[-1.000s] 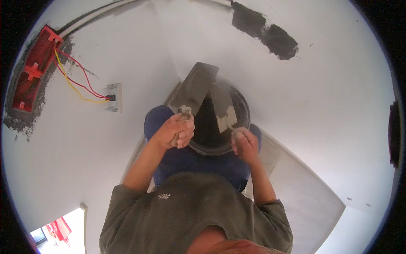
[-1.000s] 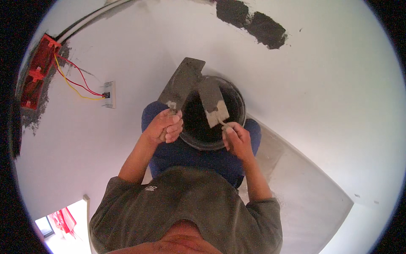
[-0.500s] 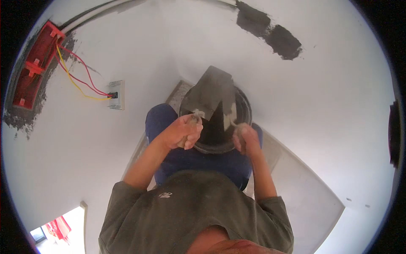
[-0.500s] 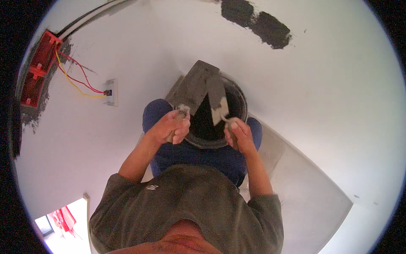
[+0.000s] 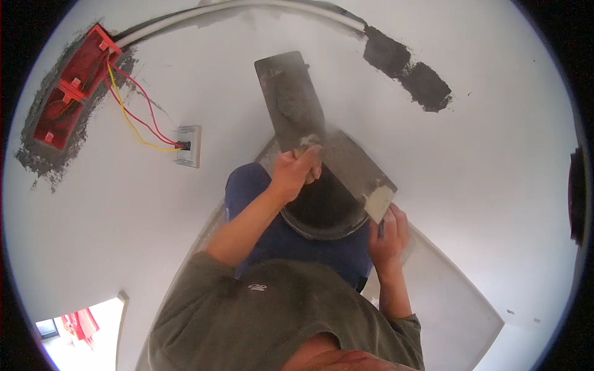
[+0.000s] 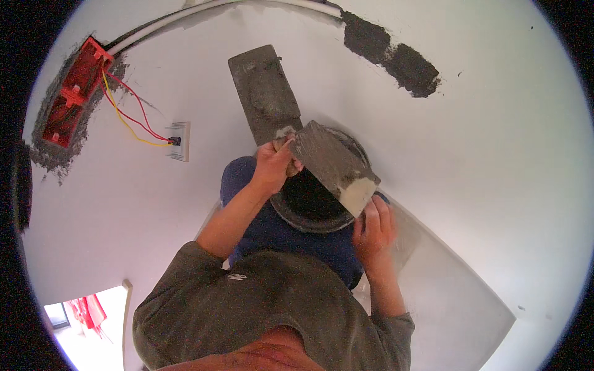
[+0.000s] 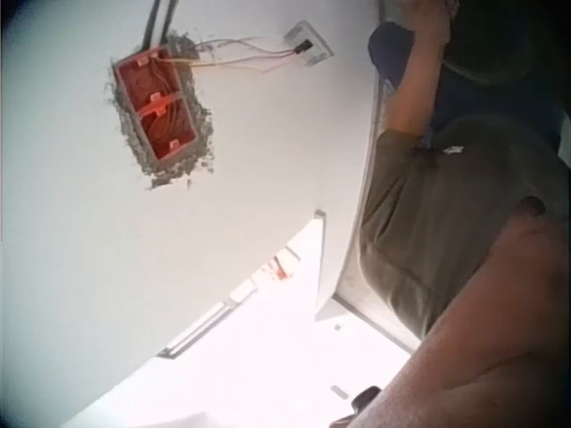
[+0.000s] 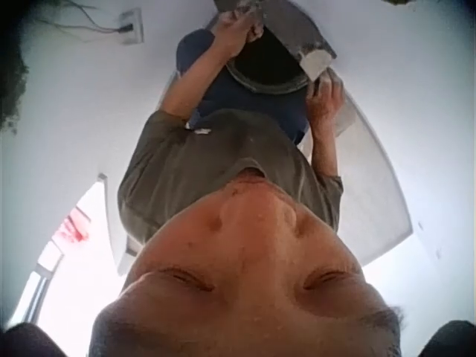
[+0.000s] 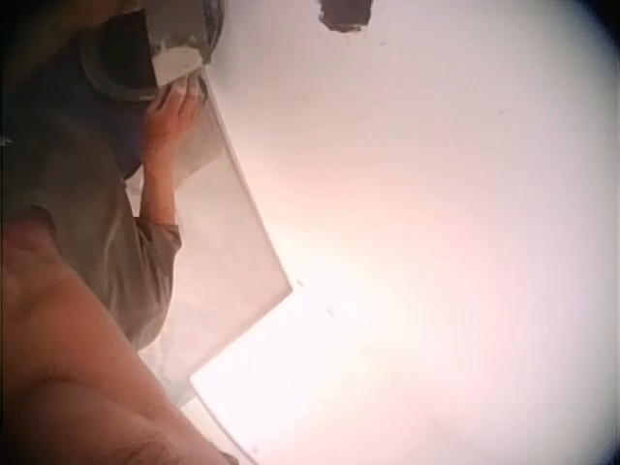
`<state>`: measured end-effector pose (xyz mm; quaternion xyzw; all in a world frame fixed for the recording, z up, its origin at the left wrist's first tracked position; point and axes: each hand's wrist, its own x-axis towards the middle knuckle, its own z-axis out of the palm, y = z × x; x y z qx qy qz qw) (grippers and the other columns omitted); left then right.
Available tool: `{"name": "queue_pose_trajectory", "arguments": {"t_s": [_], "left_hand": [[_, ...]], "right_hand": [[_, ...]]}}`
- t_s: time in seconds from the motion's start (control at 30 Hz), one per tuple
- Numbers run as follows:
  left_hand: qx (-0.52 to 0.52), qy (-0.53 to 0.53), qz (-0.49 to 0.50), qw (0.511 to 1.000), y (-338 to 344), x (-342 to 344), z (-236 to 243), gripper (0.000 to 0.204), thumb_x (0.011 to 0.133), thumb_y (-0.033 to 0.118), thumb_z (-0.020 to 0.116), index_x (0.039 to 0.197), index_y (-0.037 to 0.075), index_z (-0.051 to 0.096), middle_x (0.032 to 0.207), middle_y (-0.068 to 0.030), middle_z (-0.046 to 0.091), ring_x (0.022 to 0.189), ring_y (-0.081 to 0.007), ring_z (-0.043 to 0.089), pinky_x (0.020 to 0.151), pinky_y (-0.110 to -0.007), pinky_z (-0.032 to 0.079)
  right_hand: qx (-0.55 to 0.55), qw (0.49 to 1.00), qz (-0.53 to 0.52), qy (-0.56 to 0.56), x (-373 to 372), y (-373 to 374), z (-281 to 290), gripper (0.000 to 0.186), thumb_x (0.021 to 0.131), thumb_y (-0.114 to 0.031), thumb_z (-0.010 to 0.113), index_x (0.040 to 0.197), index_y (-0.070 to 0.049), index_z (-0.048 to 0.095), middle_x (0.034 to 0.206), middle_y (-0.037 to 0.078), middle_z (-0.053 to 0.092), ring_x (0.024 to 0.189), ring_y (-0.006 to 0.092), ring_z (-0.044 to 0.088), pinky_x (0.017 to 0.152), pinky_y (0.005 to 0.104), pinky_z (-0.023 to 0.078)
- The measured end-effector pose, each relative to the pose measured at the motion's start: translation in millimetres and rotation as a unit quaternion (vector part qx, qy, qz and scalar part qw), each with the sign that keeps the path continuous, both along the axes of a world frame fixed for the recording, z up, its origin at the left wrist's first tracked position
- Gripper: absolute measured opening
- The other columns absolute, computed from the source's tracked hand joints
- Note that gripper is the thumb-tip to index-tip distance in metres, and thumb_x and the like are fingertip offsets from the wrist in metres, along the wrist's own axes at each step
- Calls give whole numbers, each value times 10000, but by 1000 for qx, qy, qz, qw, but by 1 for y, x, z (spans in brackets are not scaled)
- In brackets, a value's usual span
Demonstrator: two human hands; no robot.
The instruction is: Apply plaster or filler to wall channels and holes using trowels to smooth the surface.
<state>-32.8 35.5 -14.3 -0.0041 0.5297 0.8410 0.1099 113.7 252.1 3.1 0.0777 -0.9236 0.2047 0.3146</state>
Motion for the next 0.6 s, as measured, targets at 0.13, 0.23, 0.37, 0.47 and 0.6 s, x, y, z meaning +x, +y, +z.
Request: {"name": "queue_pose_trajectory", "arguments": {"t_s": [0.13,0.23,0.37,0.47,0.6], "left_hand": [[-82,27,47,995,3,-4,1,135,987,140,663,965,28,591,728,-53,624,624,-159,588,593,-313,478],[-161,148,109,970,1,-12,-3,181,962,114,689,1061,21,569,790,-87,663,658,-192,629,633,-344,506],[-323,330,187,867,-18,-28,-6,250,919,82,709,1120,50,563,834,-147,672,718,-302,664,684,-394,529],[-392,380,166,821,-38,-43,-6,257,892,79,714,1111,73,579,838,-169,652,757,-374,650,700,-415,527],[-416,343,107,835,-57,-50,-10,258,866,111,717,1090,72,595,840,-178,641,799,-401,648,709,-438,518]], "right_hand": [[41,999,1,6,-16,-4,13,400,769,10,761,1148,9,632,1158,197,663,985,389,660,830,452,544],[54,999,1,3,-26,-4,23,373,810,-43,767,1159,-14,641,1170,176,671,1005,371,666,842,444,551],[60,998,22,11,-38,2,35,376,799,-51,774,1148,-20,638,1136,168,672,959,362,666,809,441,554],[67,997,33,19,-43,9,41,381,790,-52,775,1144,-24,637,1120,160,672,942,354,668,789,437,554],[68,997,40,21,-47,14,46,381,787,-58,776,1142,-33,640,1120,154,674,939,349,669,779,429,554]]}}
